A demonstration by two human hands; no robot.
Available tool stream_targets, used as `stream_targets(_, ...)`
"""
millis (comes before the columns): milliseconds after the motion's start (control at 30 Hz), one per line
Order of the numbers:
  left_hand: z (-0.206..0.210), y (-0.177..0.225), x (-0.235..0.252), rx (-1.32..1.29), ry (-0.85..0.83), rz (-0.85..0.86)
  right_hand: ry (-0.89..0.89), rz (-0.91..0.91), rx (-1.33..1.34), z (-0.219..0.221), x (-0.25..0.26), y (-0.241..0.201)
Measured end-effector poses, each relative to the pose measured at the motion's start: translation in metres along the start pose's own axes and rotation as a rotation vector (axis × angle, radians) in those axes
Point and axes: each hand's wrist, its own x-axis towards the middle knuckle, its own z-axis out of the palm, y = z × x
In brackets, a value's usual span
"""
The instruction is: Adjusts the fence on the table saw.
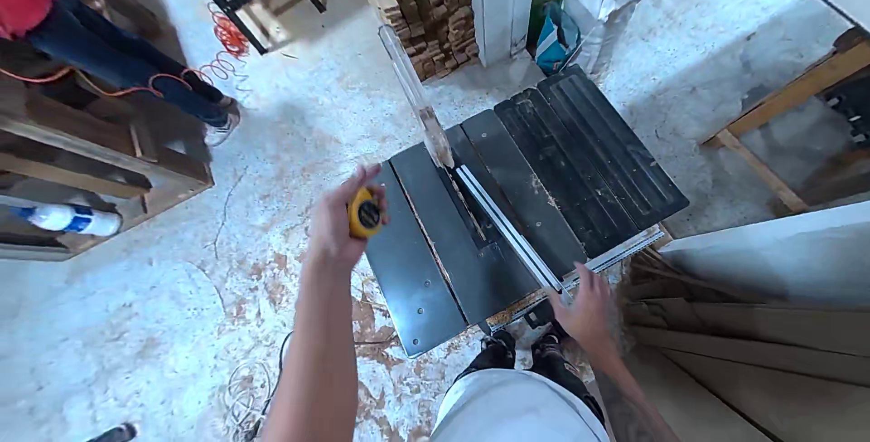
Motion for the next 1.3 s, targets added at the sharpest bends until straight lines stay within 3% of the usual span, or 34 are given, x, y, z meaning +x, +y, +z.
stream_targets(100,-0.015,-0.108,-0.049,-0.153,0.098,-0.273,-0.189,-0.092,-0.07,0.029,0.026,-0.034)
stream_targets(200,-0.004,-0.199,-0.116,-0.044,0.164,-0.613,-0.216,-0.107,-0.253,0.054,0.035,-0.032)
stream_targets(300,0.004,-0.244,-0.184,0.045,0.063,-0.766,-0.204,-0.053,-0.238,0.032,0.019,-0.01)
stream_targets(400,0.004,-0.271,-0.22,0.039,0.044,-0.796,-0.196,0.093,-0.292,0.019,0.047,0.026)
stream_targets(633,0.003,-0.263,-0.217,0.168,0.17,-0.677,-0.135,-0.082,-0.256,-0.006,0.138,0.095)
stream_targets(767,0.015,-0.262,-0.223,0.085,0.263,-0.688,-0.13,-0.125,-0.223,-0.006,0.147,0.108)
stream_targets(933,0.074,-0.263,-0.252,0.085,0.246,-0.692,-0.093,-0.008,-0.251,-0.01,0.153,0.107)
stream_targets(1133,0.145,-0.291,-0.28,0.12,0.22,-0.727,-0.177,-0.064,-0.15,-0.027,0.167,0.111)
stream_targets(1300,0.174,-0.303,-0.291,0.126,0.187,-0.644,-0.147,-0.055,-0.145,-0.018,0.187,0.105)
